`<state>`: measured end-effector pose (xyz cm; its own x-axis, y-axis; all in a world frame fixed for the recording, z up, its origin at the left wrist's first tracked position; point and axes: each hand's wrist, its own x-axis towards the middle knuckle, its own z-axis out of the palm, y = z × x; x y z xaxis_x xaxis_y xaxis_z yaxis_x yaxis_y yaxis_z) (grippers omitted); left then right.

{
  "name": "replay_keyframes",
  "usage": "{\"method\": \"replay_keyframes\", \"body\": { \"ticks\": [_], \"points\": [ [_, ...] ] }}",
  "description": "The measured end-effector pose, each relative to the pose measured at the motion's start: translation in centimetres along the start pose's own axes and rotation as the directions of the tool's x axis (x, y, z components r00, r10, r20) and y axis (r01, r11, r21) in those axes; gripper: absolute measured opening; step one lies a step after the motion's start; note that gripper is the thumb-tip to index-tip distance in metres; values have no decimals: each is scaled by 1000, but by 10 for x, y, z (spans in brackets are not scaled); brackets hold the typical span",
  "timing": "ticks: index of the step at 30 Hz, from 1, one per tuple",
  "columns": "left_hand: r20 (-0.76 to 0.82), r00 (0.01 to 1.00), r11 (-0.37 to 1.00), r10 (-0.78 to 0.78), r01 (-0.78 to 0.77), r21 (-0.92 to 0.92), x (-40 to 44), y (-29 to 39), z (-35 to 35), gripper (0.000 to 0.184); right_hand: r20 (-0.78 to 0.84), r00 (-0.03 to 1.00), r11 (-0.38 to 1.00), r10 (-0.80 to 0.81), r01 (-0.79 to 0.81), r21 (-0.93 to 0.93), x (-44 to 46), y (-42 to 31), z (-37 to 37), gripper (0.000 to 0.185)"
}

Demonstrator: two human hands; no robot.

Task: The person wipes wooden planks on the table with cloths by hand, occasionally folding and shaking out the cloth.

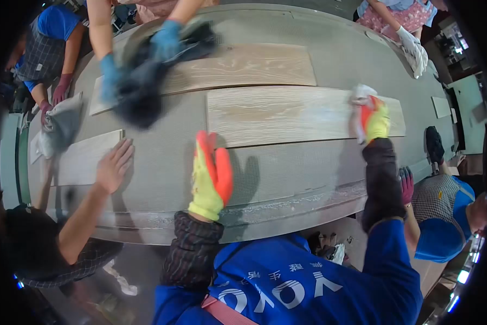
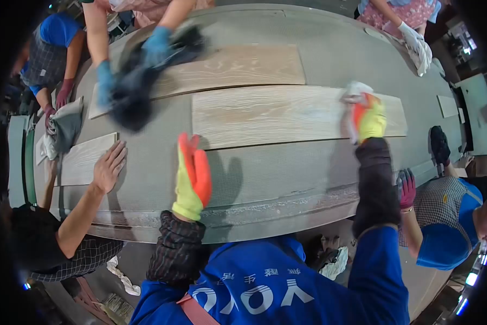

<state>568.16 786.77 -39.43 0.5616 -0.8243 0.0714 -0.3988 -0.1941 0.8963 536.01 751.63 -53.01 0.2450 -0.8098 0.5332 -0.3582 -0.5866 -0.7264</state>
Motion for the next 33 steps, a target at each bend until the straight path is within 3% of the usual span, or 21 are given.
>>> {"method": "replay_keyframes", "body": {
  "ticks": [2, 3, 5, 7, 10, 12, 13, 14, 15, 17, 18, 20, 22, 23, 24, 25, 27, 28, 30, 32, 33],
  "points": [
    [33, 999, 991, -32, 36, -130, -2, 3, 13, 61, -69, 973, 967, 220, -209, 148, 6, -20, -18, 16],
    [56, 997, 965, -52, 65, -255, -1, 4, 22, 61, 10, 999, 996, 41, -40, -76, 3, -68, 5, 19],
    [96, 993, 928, -74, 104, -358, 2, 15, 38, 61, 169, 932, 813, -322, 364, -455, 0, -174, 52, 27],
    [70, 995, 903, -67, 90, -419, 8, 14, 40, 63, 399, 910, 955, -110, 209, -212, -26, -264, 118, 40],
    [55, 998, 808, -30, 57, -586, 17, 7, 75, 63, 422, 864, 933, -277, 346, -96, -31, -242, 109, 42],
    [134, 987, 574, -84, 158, -803, 5, 4, 97, 63, 439, 876, 767, -200, 418, -487, 1, -204, -3, 38],
    [190, 977, 527, -92, 210, -823, -2, 5, 103, 62, 200, 962, 898, -187, 249, -363, 3, -147, -53, 30],
    [227, 968, 484, -110, 252, -838, -18, 3, 93, 61, 224, 952, 904, -209, 276, -328, -5, -144, -61, 30],
    [330, 938, 243, -103, 346, -906, -25, -2, 106, 60, 196, 952, 892, -234, 291, -346, -11, -129, -67, 29],
    [364, 929, 287, -72, 369, -884, -30, 4, 121, 59, 115, 946, 873, -302, 323, -367, -14, -119, -48, 31],
    [327, 941, 549, -85, 318, -773, -34, 15, 125, 58, 70, 941, 861, -332, 332, -386, -15, -130, -36, 33],
    [211, 976, 633, -52, 195, -749, -52, 26, 134, 56, 178, 919, 920, -351, 374, -118, -42, -158, 26, 33],
    [88, 996, 732, 28, 40, -680, -86, 45, 142, 52, 544, 830, 954, -120, -55, 294, -43, -231, 20, 36],
    [166, 986, 740, 1, 111, -663, -102, 46, 118, 49, 538, 834, 953, -126, -49, 299, -39, -227, 16, 36],
    [237, 971, 743, -28, 179, -645, -119, 41, 83, 46, 595, 800, 665, -84, -400, 631, -32, -213, 11, 35],
    [167, 986, 854, -19, 103, -510, -132, 33, 58, 44, 662, 745, 175, -82, -643, 745, -25, -194, 3, 34],
    [17, 998, 924, -61, 63, -376, -159, 3, -11, 41, 635, 735, 66, 236, -664, 744, -30, -191, -15, 32],
    [-69, 991, 921, -117, 82, -381, -162, -12, -36, 40, 372, 800, 491, 471, -588, 642, -30, -192, -24, 30],
    [-223, 975, 991, -6, -23, -129, -160, -46, -82, 40, 318, 843, 618, 434, -535, 576, -21, -204, -7, 30],
    [-373, 927, 997, 36, -57, -45, -139, -57, -114, 34, 203, 908, 803, 367, -419, 423, -19, -210, 5, 31],
    [-371, 916, 988, 154, -131, 87, -121, -63, -129, 35, 387, 822, 449, 417, -557, 699, -15, -239, 26, 30]
  ]
}}
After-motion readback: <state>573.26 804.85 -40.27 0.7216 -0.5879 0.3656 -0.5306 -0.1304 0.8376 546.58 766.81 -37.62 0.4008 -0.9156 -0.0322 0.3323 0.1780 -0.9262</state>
